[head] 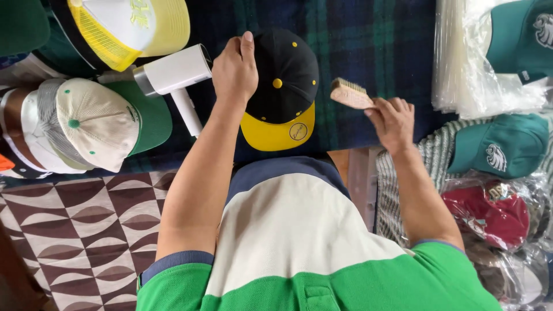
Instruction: A person uses a wooden brush to clean a yellow and black baseball cap on a workbench.
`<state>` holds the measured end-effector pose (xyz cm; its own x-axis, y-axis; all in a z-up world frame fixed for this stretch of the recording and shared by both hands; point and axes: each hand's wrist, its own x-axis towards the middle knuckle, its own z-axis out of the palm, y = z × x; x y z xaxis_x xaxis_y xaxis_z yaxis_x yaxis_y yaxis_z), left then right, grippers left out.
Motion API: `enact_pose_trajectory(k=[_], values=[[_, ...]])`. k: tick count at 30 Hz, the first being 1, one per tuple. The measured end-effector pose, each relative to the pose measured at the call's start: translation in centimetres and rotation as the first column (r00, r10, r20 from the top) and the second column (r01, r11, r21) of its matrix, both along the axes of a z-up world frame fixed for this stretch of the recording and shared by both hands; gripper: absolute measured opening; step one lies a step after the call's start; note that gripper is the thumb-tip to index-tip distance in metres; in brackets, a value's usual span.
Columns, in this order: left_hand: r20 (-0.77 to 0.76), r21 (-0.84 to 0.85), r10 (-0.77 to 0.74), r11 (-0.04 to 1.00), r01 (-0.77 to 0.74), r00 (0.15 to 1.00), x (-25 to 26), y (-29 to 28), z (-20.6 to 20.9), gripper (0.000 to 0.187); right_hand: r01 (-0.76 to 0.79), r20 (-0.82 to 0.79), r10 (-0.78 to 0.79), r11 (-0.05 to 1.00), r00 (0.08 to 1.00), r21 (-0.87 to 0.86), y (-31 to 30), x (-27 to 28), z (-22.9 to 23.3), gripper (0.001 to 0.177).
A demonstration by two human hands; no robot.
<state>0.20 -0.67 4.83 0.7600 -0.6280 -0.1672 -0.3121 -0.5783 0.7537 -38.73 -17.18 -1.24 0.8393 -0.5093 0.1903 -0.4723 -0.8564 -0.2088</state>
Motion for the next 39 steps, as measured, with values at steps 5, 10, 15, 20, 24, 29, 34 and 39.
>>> enact_pose_trajectory(k=[5,10,15,20,24,29,34,39], values=[[-0.062,0.018,-0.026,0.999,0.027,0.998,0.2,0.0,0.6,0.069,-0.221,0.235,0.167,0.95,0.957,0.223,4.0,5.4,0.0,0.027],[-0.47,0.085,-0.012,0.995,0.059,0.883,2.5,0.5,2.6,0.085,0.255,0.288,-0.366,0.898,0.885,0.358,2.2,5.5,-0.2,0.019],[0.26,-0.39,0.04,0.918,0.067,0.965,0.4,2.7,3.0,0.044,0.139,0.464,-0.434,0.828,0.772,0.542,6.5,11.2,6.4,0.02],[-0.284,-0.462,-0.113,0.886,-0.033,0.952,-7.7,4.2,8.5,0.033,-0.191,0.618,-0.245,0.811,0.747,0.553,12.2,18.3,6.9,0.026],[-0.358,-0.274,-0.097,0.962,-0.006,0.929,-4.9,4.7,6.9,0.038,-0.396,0.619,0.172,0.885,0.766,0.244,12.6,21.2,10.7,0.054],[0.027,-0.139,-0.316,0.938,0.316,0.948,-0.1,6.7,8.6,0.031,-0.23,0.596,0.107,0.964,0.795,0.134,10.0,19.6,7.6,0.024],[0.545,0.213,-0.353,0.936,0.281,0.76,4.9,7.1,3.1,0.038,-0.202,0.605,0.104,0.975,0.789,0.096,10.1,19.4,7.6,0.012],[0.392,0.213,-0.582,0.81,0.546,0.712,1.5,5.1,6.2,0.037,-0.16,0.596,0.081,0.984,0.799,0.08,10.4,19.6,6.9,0.013]])
